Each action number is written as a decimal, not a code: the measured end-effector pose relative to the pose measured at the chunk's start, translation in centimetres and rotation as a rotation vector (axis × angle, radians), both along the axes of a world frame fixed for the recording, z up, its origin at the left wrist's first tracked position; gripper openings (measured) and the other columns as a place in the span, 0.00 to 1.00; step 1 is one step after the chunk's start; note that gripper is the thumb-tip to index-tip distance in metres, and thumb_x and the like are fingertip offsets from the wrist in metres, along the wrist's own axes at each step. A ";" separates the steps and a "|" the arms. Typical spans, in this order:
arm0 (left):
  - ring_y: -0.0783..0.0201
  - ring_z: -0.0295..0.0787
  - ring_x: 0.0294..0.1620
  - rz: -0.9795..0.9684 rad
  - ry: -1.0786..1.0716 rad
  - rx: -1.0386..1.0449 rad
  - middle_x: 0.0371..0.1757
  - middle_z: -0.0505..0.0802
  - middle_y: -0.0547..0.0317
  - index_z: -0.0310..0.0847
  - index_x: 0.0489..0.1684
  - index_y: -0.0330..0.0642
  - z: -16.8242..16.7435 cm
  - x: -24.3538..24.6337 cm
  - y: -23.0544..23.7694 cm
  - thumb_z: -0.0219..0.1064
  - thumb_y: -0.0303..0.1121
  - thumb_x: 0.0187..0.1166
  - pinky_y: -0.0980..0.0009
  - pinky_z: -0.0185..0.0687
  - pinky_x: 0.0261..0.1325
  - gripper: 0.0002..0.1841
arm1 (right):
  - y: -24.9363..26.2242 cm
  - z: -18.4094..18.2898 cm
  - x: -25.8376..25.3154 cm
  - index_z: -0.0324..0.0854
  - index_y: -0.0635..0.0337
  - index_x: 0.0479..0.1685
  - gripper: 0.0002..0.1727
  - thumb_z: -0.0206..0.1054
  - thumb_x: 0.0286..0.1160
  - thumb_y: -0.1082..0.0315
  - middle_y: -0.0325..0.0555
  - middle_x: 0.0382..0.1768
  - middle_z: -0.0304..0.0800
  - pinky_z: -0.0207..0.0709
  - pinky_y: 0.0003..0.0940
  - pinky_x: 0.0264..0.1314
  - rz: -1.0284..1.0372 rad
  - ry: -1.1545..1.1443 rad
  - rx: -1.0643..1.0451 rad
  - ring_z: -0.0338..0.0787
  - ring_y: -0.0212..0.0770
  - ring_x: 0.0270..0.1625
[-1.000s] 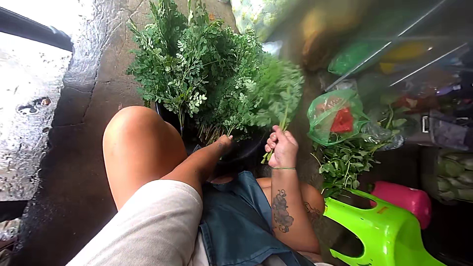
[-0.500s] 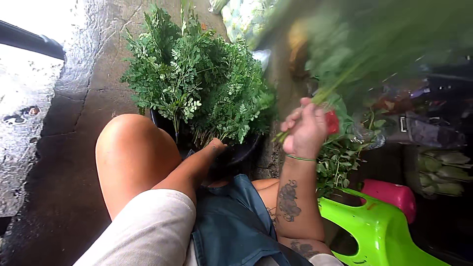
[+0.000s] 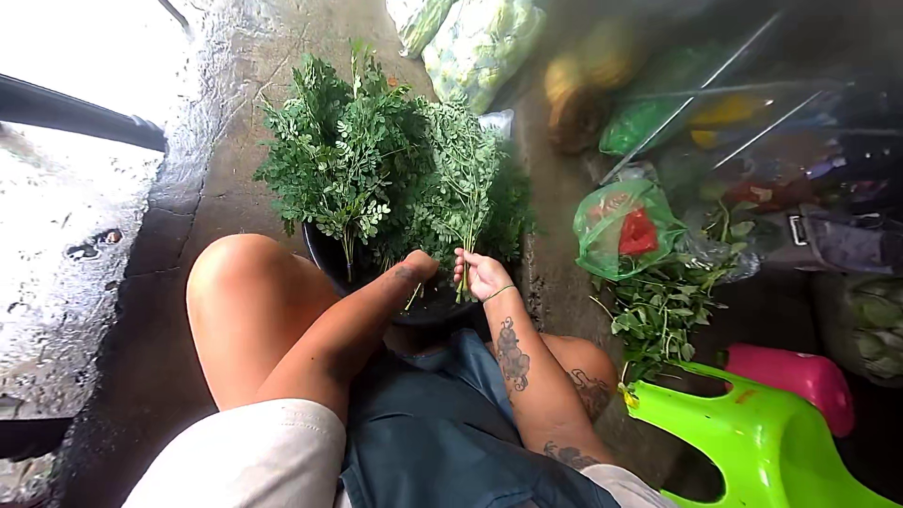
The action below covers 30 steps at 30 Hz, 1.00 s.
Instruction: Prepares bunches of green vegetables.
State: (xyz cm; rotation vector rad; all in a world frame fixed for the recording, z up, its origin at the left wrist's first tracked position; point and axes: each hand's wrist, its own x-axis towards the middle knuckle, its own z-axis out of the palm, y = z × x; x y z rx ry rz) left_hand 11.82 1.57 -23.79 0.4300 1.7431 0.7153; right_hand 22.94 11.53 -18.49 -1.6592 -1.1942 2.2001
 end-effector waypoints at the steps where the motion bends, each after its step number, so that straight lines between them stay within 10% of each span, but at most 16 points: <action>1: 0.42 0.87 0.65 0.075 -0.079 0.038 0.66 0.87 0.32 0.78 0.68 0.27 0.2 0.0 0.0 0.55 0.47 0.90 0.44 0.80 0.69 0.27 | 0.1 0.2 0.2 0.79 0.61 0.57 0.14 0.50 0.94 0.64 0.41 0.28 0.81 0.84 0.32 0.31 0.013 0.009 0.002 0.83 0.36 0.26; 9: 0.57 0.88 0.48 0.221 -0.448 0.169 0.54 0.90 0.44 0.78 0.67 0.34 4.8 2.4 -3.0 0.49 0.53 0.93 0.58 0.83 0.56 0.28 | -0.7 -0.8 0.7 0.79 0.56 0.61 0.13 0.57 0.91 0.60 0.43 0.37 0.86 0.86 0.38 0.39 0.052 0.012 -0.027 0.88 0.39 0.34; 14: 0.59 0.89 0.45 0.232 -0.388 0.166 0.50 0.90 0.46 0.78 0.67 0.34 3.5 3.2 -3.1 0.69 0.40 0.83 0.61 0.86 0.52 0.22 | -0.9 -1.5 0.9 0.79 0.59 0.63 0.13 0.58 0.91 0.63 0.44 0.35 0.86 0.85 0.35 0.38 0.027 0.020 -0.017 0.87 0.38 0.31; 24: 0.60 0.93 0.40 0.183 -0.420 0.097 0.46 0.93 0.47 0.78 0.63 0.32 2.4 1.7 -2.5 0.60 0.29 0.85 0.65 0.90 0.46 0.14 | -0.5 -2.8 0.8 0.76 0.62 0.71 0.18 0.61 0.90 0.63 0.55 0.52 0.86 0.85 0.45 0.44 0.197 -0.110 0.113 0.88 0.47 0.45; 30: 0.60 0.90 0.39 0.181 -0.405 0.085 0.48 0.90 0.46 0.72 0.70 0.32 2.3 1.6 -2.3 0.60 0.24 0.83 0.65 0.89 0.46 0.18 | -0.1 -2.5 1.0 0.76 0.62 0.69 0.17 0.60 0.91 0.62 0.50 0.45 0.84 0.82 0.41 0.40 0.243 -0.171 0.117 0.86 0.44 0.39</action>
